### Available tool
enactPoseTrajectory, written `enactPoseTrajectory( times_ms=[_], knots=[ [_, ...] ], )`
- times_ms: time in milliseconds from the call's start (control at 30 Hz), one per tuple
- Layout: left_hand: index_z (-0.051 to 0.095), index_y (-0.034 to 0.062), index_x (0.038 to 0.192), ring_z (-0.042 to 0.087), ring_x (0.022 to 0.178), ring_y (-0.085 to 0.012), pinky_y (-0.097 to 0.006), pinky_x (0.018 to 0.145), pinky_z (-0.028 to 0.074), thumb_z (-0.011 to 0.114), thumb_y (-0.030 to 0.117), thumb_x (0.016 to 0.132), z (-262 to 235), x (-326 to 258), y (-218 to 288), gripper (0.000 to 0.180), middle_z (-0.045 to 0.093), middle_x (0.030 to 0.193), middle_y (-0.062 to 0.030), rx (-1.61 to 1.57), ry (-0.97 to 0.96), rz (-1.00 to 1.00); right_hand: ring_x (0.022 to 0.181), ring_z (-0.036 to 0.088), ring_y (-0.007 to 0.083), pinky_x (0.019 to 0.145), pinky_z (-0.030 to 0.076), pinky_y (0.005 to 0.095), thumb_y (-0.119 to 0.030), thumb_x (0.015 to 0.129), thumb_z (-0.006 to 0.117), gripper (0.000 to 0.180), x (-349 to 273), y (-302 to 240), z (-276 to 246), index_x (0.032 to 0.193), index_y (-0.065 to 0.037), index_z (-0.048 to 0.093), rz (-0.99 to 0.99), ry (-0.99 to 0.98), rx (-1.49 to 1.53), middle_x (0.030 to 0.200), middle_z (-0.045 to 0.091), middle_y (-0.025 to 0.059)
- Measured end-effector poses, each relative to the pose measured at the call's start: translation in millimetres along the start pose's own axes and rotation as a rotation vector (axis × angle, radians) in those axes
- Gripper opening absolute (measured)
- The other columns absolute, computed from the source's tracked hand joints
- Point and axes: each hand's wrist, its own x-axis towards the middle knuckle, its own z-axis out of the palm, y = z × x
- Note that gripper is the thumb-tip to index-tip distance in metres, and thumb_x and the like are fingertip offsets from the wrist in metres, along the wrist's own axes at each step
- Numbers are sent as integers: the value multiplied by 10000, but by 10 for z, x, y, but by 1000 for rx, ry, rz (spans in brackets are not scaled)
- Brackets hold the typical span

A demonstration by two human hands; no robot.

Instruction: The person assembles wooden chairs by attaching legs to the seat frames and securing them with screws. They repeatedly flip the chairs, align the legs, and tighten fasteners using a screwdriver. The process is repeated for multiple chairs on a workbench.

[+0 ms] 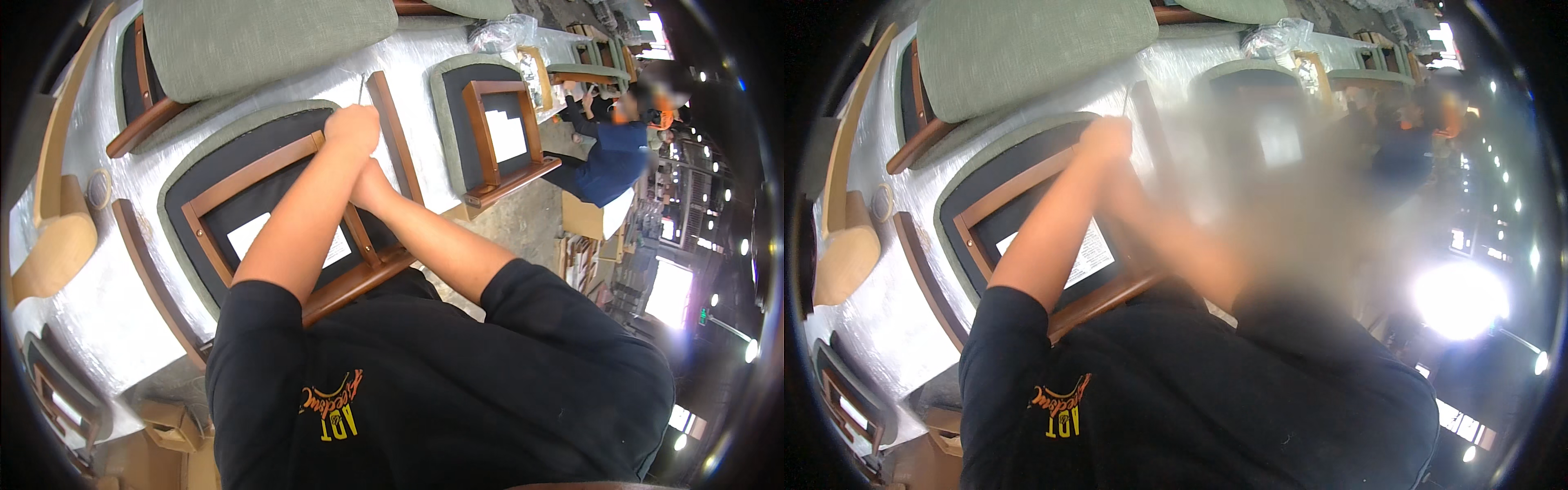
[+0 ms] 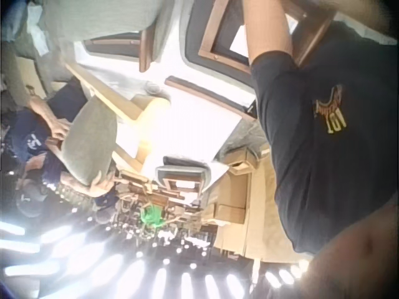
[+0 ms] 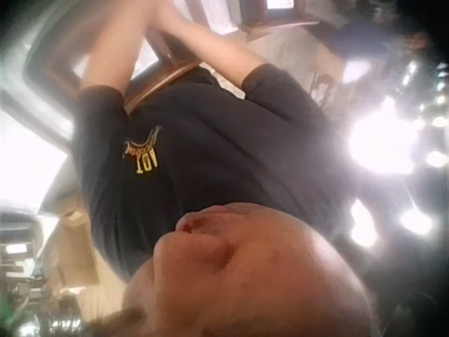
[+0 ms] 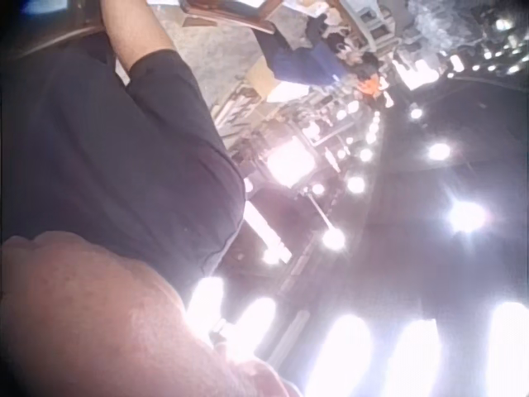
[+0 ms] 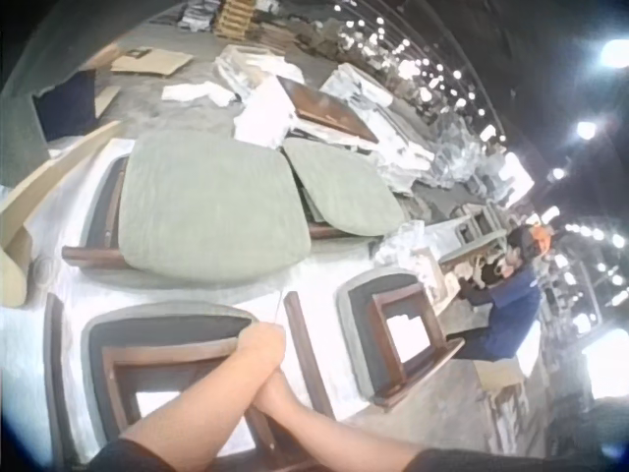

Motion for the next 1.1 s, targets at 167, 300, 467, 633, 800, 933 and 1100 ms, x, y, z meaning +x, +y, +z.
enactPoseTrajectory(
  times_ms=[167,300,467,633,800,933,1100],
  knots=[
    [786,38,1004,777,951,-345,-437,824,630,664,131,923,227,-515,149,174,785,992,-178,127,-19,69,679,686,203,681,548,370,-218,948,667,226,-292,53,-660,894,-7,728,532,-526,-307,723,715,90],
    [771,83,915,771,836,-344,-444,724,617,691,261,951,394,-914,84,199,776,908,-148,50,48,-34,662,643,128,666,511,307,-256,1011,649,284,-334,170,-1234,880,-17,728,629,-347,-131,736,705,50],
    [749,152,956,745,783,-360,-471,667,595,688,349,972,292,-1311,-158,207,749,881,-121,-77,100,-120,781,672,143,765,538,308,-326,1006,678,318,-203,-11,-1447,941,-17,723,701,-298,-213,809,724,72],
    [727,107,1019,734,849,-389,-512,727,596,691,320,956,294,-1394,-213,225,689,962,-135,-60,247,-192,1031,703,371,913,551,444,-470,875,816,755,-532,-240,-679,1389,19,558,264,-498,-368,1134,703,241],
    [719,76,987,736,884,-390,-527,784,591,662,254,934,544,-1320,-394,194,725,1001,-157,-63,330,-266,1029,660,440,851,559,527,-263,939,705,387,-801,-77,-179,1143,-36,466,250,-343,-422,1097,588,225],
    [729,54,991,732,874,-389,-520,781,583,667,205,953,-110,-1264,-1145,167,747,965,-176,220,364,-413,1027,657,429,839,568,520,-264,948,683,364,-846,-15,-162,1130,-41,460,213,-291,-456,1105,564,224],
    [753,7,1033,714,756,-337,-403,721,561,722,155,968,-840,-1223,-1334,165,737,899,-206,-127,303,-95,1003,665,403,831,569,484,-300,972,680,419,-804,-51,-244,1231,-20,505,237,-301,-367,1137,591,230]
  ],
)
